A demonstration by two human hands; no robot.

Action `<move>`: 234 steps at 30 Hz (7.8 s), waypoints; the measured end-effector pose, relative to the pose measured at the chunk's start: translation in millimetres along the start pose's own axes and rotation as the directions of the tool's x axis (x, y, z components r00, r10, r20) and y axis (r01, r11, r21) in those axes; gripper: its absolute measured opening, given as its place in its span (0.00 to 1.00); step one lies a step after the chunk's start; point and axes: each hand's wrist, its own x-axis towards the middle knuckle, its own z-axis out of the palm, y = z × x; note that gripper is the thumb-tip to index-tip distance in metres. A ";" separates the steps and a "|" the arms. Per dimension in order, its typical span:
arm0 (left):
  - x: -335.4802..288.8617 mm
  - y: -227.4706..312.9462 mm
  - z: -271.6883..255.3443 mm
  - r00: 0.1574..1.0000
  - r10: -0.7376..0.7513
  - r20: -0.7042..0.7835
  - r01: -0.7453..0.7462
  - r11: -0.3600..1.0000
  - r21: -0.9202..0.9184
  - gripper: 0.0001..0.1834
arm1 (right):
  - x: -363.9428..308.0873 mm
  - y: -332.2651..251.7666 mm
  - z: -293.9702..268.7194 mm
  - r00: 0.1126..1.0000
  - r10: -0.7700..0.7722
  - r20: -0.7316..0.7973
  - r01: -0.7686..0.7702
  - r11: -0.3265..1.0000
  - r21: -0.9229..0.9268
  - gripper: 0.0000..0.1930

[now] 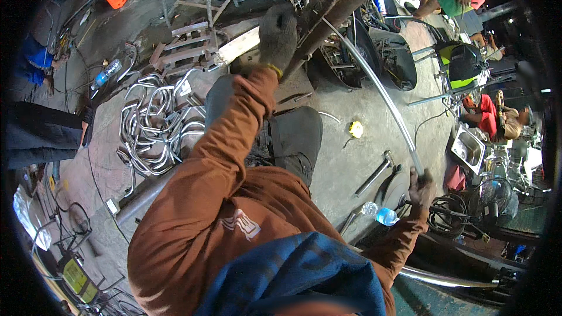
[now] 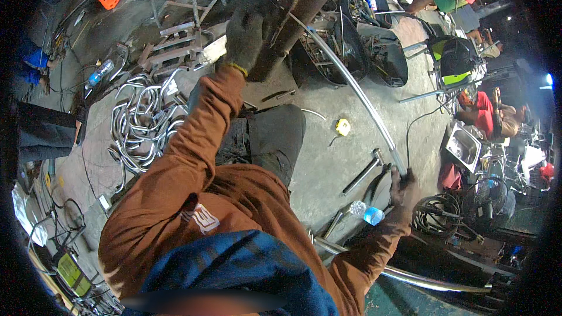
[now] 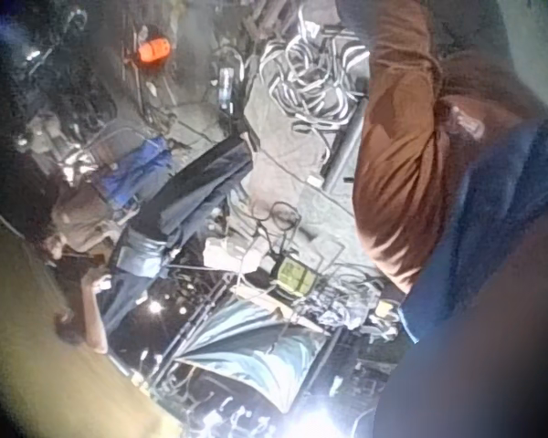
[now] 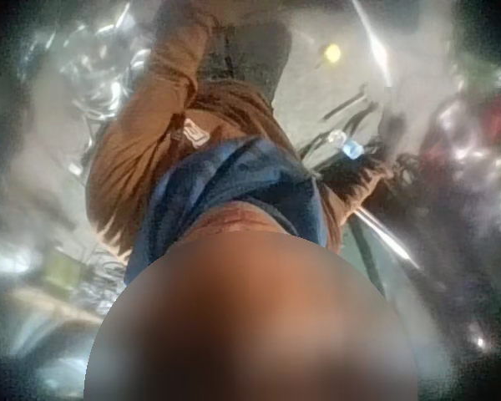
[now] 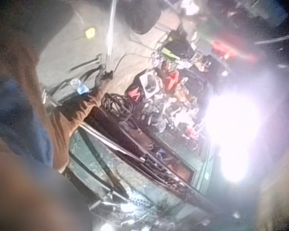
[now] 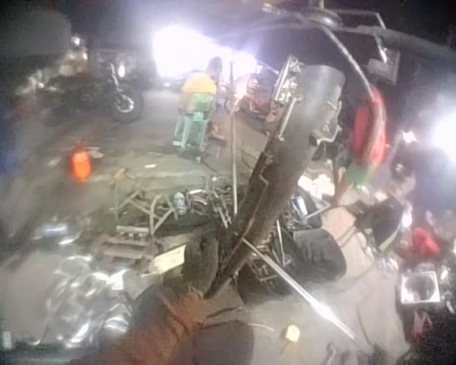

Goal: The person measures a metal rod with a tape measure, then bends it around a vertical post using both hands. They repeatedly adjust the rod's curvature and check its shape against the post, working while seated on the floor.

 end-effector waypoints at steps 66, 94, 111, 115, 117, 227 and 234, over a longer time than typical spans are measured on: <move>-59.5 60.4 73.9 0.657 -0.595 0.462 0.708 0.279 -0.648 0.08 | -40.9 13.3 -7.7 0.984 -0.129 -0.123 0.115 0.987 -0.116 0.23; -34.7 28.2 63.6 0.661 -0.474 0.582 0.733 0.239 -0.637 0.10 | -44.4 -19.7 1.6 0.964 -0.025 -0.265 0.029 1.000 0.008 0.20; -32.7 22.3 64.6 0.776 -0.383 0.500 0.607 0.239 -0.758 0.14 | 12.0 12.4 -0.4 0.964 -0.087 -0.252 0.101 0.994 0.045 0.22; -34.8 29.3 71.1 0.616 -0.512 0.598 0.721 0.060 -0.691 0.12 | 23.7 24.8 -3.1 0.980 -0.034 -0.194 0.030 0.999 -0.023 0.21; -36.0 31.3 74.7 0.658 -0.496 0.566 0.691 0.098 -0.717 0.11 | 17.8 25.8 -6.5 0.981 -0.033 -0.189 0.008 0.991 -0.131 0.21; 87.3 -70.2 -4.0 0.950 -0.202 0.237 0.309 0.702 -0.641 0.09 | -46.7 -55.7 -8.2 0.970 -0.034 -0.241 0.069 0.988 0.137 0.25; 83.2 -76.1 -4.0 0.782 -0.322 0.534 0.623 0.373 -0.688 0.11 | -150.2 -121.5 -2.2 0.949 0.150 -0.276 -0.162 0.987 -0.022 0.18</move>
